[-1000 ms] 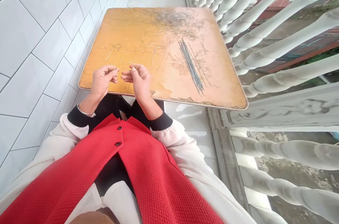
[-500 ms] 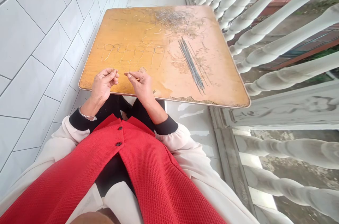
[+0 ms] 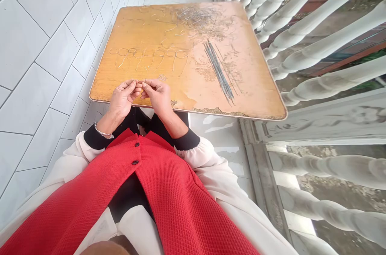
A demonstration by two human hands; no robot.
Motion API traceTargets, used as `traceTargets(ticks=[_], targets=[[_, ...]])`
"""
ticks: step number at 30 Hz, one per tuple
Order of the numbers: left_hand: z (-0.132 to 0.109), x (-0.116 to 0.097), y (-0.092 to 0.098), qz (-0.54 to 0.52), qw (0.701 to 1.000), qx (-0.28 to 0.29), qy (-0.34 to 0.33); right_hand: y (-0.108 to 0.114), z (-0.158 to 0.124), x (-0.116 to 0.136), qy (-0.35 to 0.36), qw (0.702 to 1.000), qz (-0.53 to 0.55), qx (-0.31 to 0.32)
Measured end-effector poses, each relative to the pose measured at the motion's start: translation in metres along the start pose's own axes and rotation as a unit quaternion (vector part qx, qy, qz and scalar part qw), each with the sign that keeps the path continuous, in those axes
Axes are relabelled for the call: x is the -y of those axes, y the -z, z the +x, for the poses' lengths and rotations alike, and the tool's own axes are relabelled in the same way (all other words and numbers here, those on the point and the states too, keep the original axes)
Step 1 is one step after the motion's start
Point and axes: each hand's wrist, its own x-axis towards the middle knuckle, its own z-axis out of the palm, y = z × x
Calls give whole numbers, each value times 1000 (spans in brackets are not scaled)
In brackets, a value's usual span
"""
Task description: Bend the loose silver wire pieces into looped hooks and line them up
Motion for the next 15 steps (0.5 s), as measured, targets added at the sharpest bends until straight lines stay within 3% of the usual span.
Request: traceTargets(ticks=[7, 11, 15], targets=[[-3, -28, 23, 224, 974, 24, -16, 12, 3, 4, -13, 999, -50, 16], [8, -51, 39, 341, 932, -19, -125, 16, 2, 10, -9, 995, -81, 52], [16, -66, 39, 423, 876, 16, -231, 19, 0, 22, -25, 988, -97, 121]])
